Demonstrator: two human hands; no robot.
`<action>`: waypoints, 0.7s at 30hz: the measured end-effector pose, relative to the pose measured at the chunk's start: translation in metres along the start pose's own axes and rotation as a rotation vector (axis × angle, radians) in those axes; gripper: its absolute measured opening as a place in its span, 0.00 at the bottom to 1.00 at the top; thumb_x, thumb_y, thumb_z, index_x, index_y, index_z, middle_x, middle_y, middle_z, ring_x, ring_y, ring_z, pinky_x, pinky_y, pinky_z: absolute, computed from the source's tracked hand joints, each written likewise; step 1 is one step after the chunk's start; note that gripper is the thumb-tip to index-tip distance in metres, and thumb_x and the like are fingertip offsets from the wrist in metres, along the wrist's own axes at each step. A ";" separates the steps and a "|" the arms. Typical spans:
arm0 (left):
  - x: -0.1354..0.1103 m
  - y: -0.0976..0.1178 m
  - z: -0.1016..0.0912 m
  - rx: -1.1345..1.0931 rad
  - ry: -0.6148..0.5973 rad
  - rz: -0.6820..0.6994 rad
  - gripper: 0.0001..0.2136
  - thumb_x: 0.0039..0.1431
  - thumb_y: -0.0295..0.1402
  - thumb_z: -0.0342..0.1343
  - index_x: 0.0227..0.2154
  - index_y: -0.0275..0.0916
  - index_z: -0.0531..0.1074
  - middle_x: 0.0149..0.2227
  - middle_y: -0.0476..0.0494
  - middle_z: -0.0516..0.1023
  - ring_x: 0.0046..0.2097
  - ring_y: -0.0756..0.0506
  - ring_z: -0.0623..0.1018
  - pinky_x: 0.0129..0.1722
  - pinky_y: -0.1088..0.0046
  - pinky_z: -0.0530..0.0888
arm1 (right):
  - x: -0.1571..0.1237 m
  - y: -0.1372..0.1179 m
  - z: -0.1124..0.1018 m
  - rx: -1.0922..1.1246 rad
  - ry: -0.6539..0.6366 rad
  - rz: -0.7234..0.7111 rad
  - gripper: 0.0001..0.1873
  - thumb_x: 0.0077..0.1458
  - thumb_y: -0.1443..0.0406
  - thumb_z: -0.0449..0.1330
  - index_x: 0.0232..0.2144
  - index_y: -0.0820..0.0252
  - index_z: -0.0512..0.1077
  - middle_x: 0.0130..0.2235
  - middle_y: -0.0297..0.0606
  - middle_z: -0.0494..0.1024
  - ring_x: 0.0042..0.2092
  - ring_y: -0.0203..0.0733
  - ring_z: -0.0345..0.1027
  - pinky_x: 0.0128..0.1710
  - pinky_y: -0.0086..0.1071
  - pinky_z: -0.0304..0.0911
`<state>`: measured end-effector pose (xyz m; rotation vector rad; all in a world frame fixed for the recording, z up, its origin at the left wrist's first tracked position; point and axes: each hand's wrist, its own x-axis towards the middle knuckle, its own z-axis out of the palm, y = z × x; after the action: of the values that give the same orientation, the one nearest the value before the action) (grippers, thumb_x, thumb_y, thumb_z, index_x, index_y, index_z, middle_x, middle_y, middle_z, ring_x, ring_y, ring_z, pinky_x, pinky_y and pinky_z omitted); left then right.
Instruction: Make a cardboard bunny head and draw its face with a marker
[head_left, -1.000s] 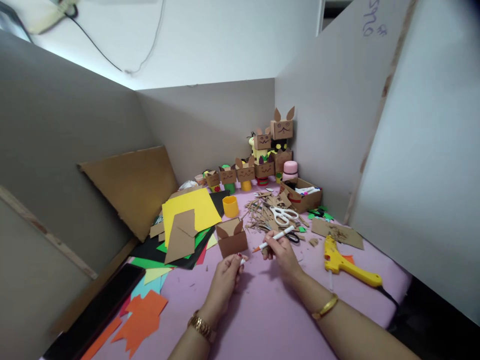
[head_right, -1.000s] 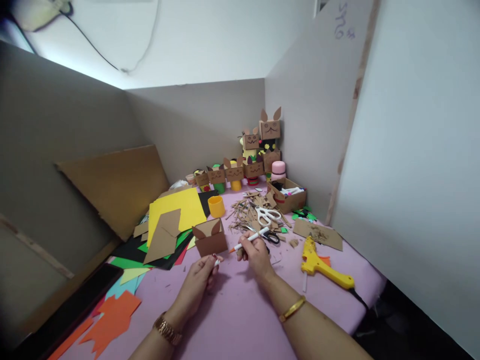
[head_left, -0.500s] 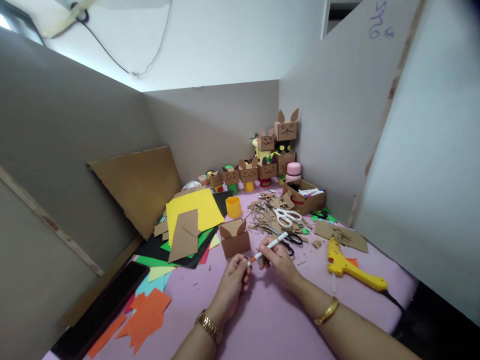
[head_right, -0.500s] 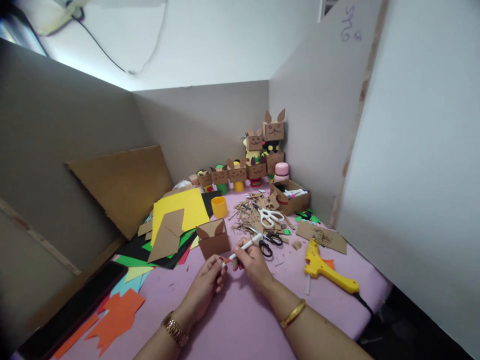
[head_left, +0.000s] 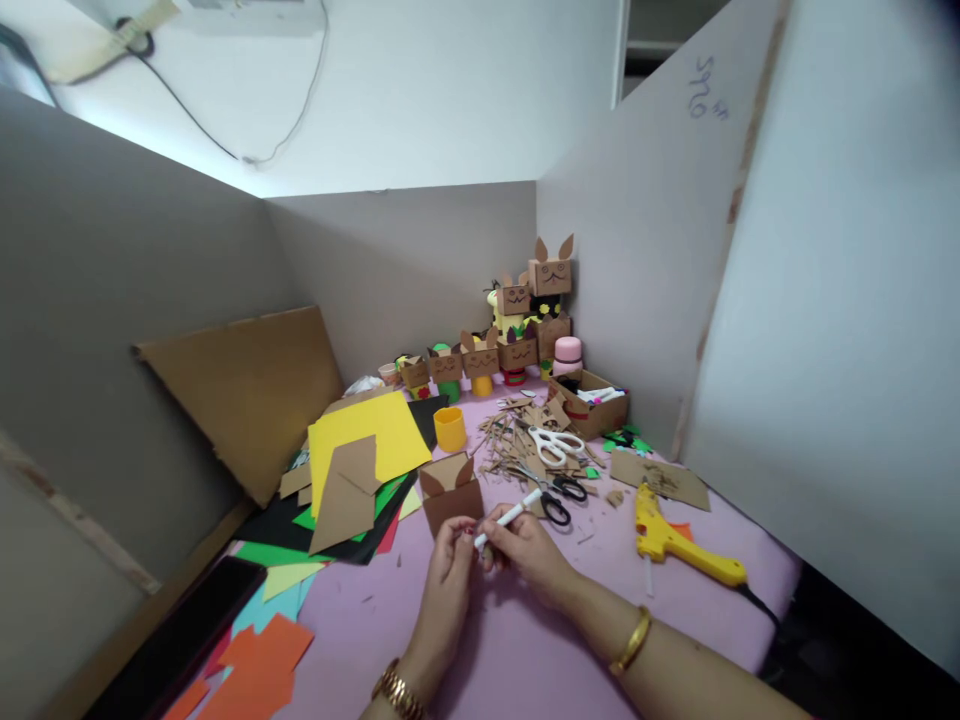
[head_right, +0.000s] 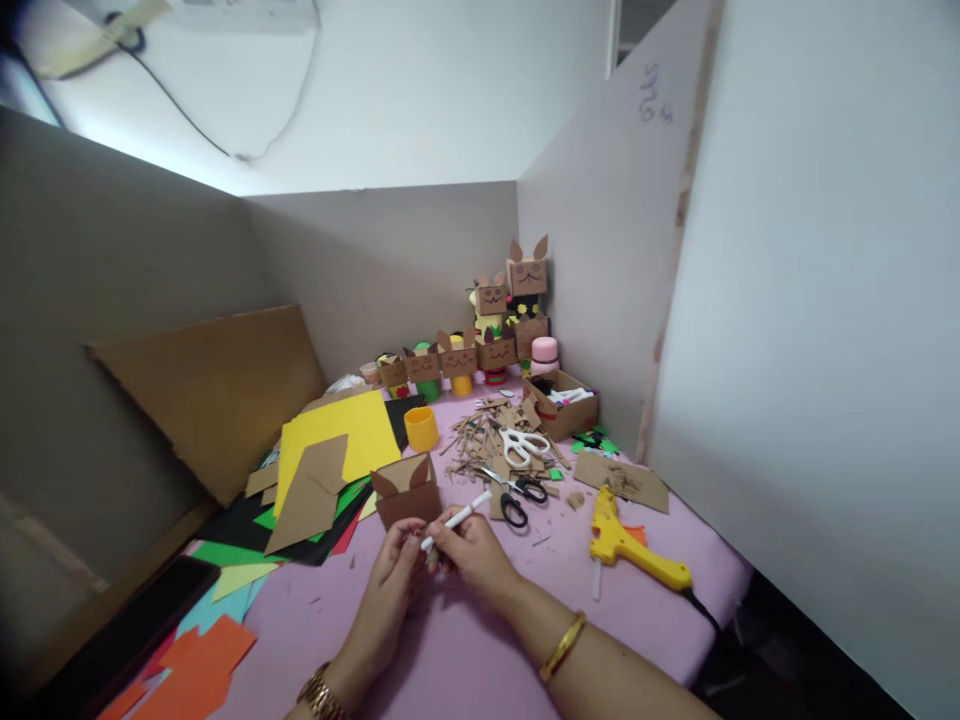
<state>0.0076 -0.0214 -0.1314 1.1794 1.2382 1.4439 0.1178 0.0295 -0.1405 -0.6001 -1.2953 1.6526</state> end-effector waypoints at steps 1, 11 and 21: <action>0.001 0.001 0.000 0.003 -0.019 0.009 0.13 0.57 0.45 0.51 0.35 0.40 0.65 0.25 0.53 0.70 0.27 0.50 0.72 0.27 0.75 0.69 | 0.001 0.000 0.000 0.007 0.002 0.008 0.22 0.45 0.47 0.61 0.24 0.61 0.66 0.15 0.27 0.70 0.15 0.28 0.56 0.17 0.23 0.48; -0.001 0.001 0.000 0.087 -0.072 0.058 0.13 0.60 0.44 0.46 0.38 0.41 0.63 0.23 0.54 0.68 0.29 0.46 0.72 0.34 0.70 0.70 | -0.002 0.002 0.002 0.097 -0.002 0.076 0.22 0.44 0.48 0.62 0.25 0.60 0.64 0.15 0.27 0.71 0.14 0.27 0.56 0.16 0.21 0.47; 0.007 -0.006 -0.008 0.278 0.016 0.132 0.17 0.58 0.48 0.45 0.41 0.40 0.64 0.20 0.53 0.69 0.23 0.46 0.70 0.24 0.72 0.65 | 0.012 0.011 -0.008 0.137 0.160 0.067 0.17 0.60 0.57 0.55 0.24 0.64 0.66 0.17 0.22 0.65 0.14 0.24 0.54 0.13 0.20 0.49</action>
<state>-0.0008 -0.0150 -0.1368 1.4617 1.4288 1.4096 0.1143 0.0438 -0.1510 -0.6840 -1.0486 1.6962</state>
